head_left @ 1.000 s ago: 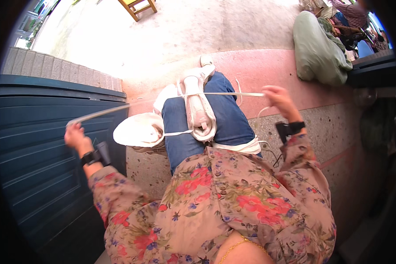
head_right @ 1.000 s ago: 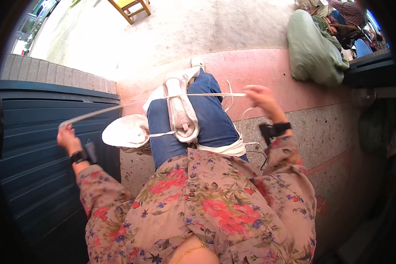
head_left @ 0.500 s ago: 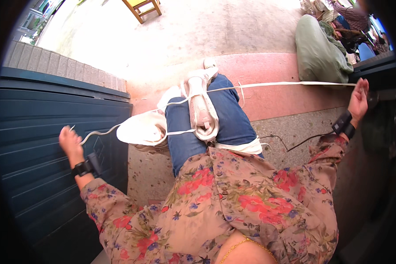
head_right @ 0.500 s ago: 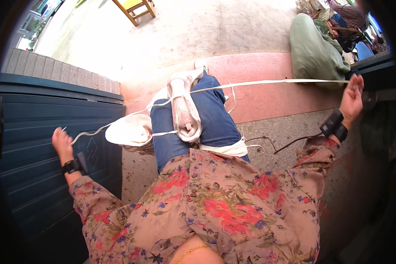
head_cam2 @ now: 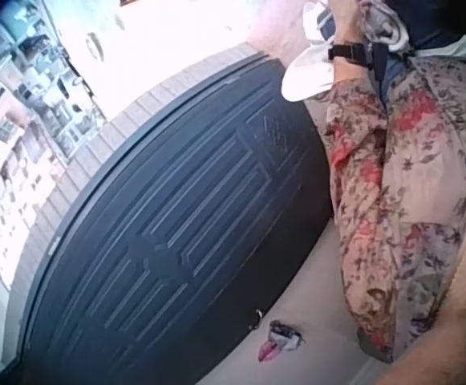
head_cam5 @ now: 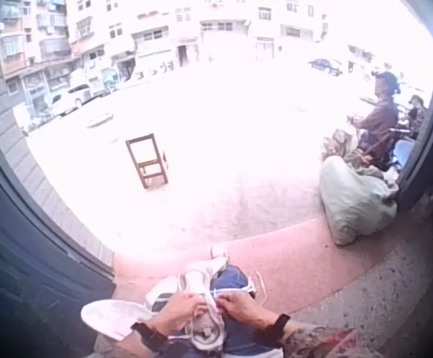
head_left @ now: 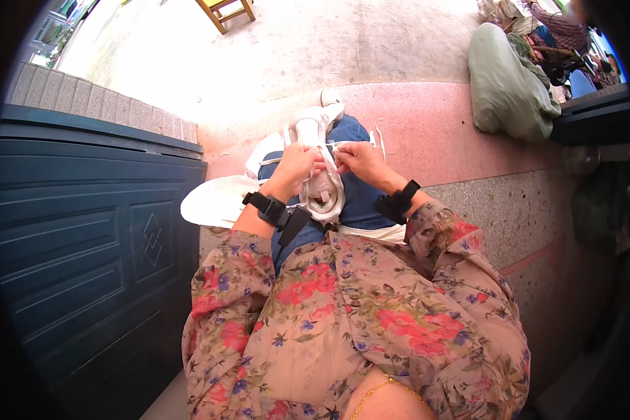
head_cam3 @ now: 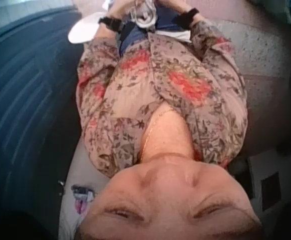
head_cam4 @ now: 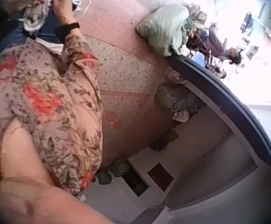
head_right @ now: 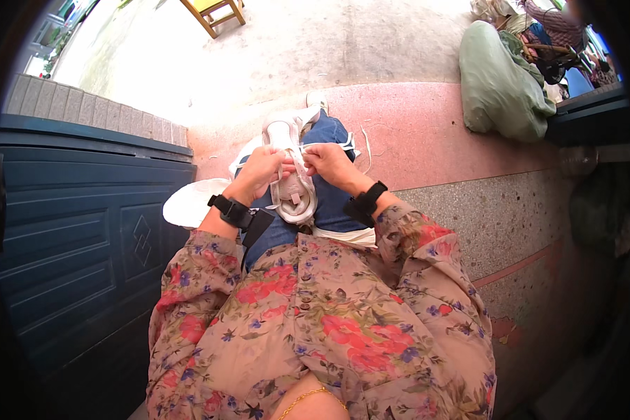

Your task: Tying white shoelaces on a pair of white shoes.

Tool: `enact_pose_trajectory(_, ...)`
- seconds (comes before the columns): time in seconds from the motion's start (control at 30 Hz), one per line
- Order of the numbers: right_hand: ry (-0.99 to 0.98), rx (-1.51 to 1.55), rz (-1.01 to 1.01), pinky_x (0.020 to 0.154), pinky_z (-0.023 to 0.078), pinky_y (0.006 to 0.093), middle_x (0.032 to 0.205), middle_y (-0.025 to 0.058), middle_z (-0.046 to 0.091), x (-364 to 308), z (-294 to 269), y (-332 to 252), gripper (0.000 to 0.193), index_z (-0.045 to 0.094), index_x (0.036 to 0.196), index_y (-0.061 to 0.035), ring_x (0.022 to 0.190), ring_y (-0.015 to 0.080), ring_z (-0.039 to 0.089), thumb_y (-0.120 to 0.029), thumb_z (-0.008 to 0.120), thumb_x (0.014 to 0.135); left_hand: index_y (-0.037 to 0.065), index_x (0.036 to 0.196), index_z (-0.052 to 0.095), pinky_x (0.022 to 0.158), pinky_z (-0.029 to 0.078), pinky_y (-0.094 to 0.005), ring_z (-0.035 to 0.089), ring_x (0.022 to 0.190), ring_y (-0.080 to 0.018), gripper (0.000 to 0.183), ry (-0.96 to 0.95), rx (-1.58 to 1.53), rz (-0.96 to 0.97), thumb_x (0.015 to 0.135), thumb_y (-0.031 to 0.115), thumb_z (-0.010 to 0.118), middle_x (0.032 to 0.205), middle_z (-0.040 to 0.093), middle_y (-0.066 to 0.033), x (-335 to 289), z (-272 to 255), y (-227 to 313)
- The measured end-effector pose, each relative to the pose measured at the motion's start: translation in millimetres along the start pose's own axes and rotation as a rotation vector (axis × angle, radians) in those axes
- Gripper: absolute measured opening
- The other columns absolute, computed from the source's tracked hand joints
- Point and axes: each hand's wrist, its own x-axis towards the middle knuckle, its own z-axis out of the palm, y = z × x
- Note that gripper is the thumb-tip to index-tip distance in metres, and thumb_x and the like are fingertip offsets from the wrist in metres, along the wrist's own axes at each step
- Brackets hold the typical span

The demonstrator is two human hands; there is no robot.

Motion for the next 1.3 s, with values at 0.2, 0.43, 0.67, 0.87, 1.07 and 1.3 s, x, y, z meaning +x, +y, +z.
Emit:
enact_pose_trajectory(0.2, 0.32, -0.824, -0.661, 0.055, 0.046, 0.0324, 0.07, 0.0136, 0.059, 12.5, 0.3, 3.6, 0.022, 0.06, 0.071, 0.0009, 0.061, 0.0266, 0.058, -0.016, 0.05, 0.081, -0.003, 0.093, 0.052, 0.064, 0.047, -0.0204, 0.057, 0.075, -0.0111, 0.016, 0.128, -0.056, 0.131, 0.085, 0.009, 0.046, 0.084, 0.058, -0.007, 10.5, 11.4, -13.5)
enact_pose_trajectory(0.43, 0.176, -0.734, -0.432, 0.065, 0.045, 0.0434, 0.07, 0.0185, 0.059, 17.7, -0.4, 0.6, 0.021, 0.06, 0.076, -0.0007, 0.071, 0.0341, 0.058, -0.016, 0.047, 0.081, -0.003, 0.096, 0.051, 0.068, 0.046, -0.0193, 0.057, 0.078, -0.0105, 0.017, 0.152, -0.11, 0.154, 0.088, 0.01, 0.045, 0.089, 0.058, -0.0074, 6.7, 11.9, -14.0)
enact_pose_trajectory(0.67, 0.213, -0.654, -0.38, 0.061, 0.048, 0.0372, 0.076, 0.0186, 0.061, 19.0, -9.1, -3.9, 0.023, 0.057, 0.089, 0.0016, 0.068, 0.0309, 0.061, -0.019, 0.047, 0.085, -0.002, 0.096, 0.049, 0.07, 0.046, -0.0198, 0.057, 0.08, -0.0109, 0.016, 0.148, -0.142, 0.162, 0.088, 0.011, 0.045, 0.091, 0.058, -0.0079, 3.0, 13.8, -12.4)
enact_pose_trajectory(0.87, -0.384, 0.256, 0.086, 0.06, 0.05, 0.0278, 0.084, 0.0037, 0.061, 3.7, -27.4, -35.3, 0.02, 0.058, 0.089, -0.0029, 0.069, 0.0129, 0.06, -0.021, 0.05, 0.086, -0.002, 0.098, 0.048, 0.069, 0.047, -0.0199, 0.057, 0.079, -0.0112, 0.017, 0.142, -0.156, 0.153, 0.088, 0.011, 0.046, 0.091, 0.057, -0.0079, 2.8, 9.4, -16.9)
enact_pose_trajectory(1.07, -0.042, -0.849, -0.426, 0.075, 0.043, 0.038, 0.092, 0.0147, 0.058, 21.8, -14.4, -11.6, 0.02, 0.061, 0.082, -0.0003, 0.087, 0.0297, 0.056, -0.017, 0.05, 0.079, -0.002, 0.097, 0.048, 0.071, 0.047, -0.0208, 0.057, 0.081, -0.0117, 0.015, 0.153, -0.168, 0.153, 0.088, 0.01, 0.046, 0.092, 0.057, -0.0078, 4.2, 11.6, -18.6)
enact_pose_trajectory(1.3, 0.124, -0.931, -0.586, 0.081, 0.041, 0.0394, 0.096, 0.0151, 0.054, 25.6, -7.6, -8.0, 0.018, 0.06, 0.081, -0.0016, 0.096, 0.0299, 0.052, -0.016, 0.05, 0.078, -0.002, 0.098, 0.048, 0.072, 0.047, -0.0211, 0.057, 0.083, -0.0126, 0.015, 0.137, -0.219, 0.172, 0.087, 0.008, 0.047, 0.094, 0.056, -0.0086, 2.1, 10.9, -19.6)
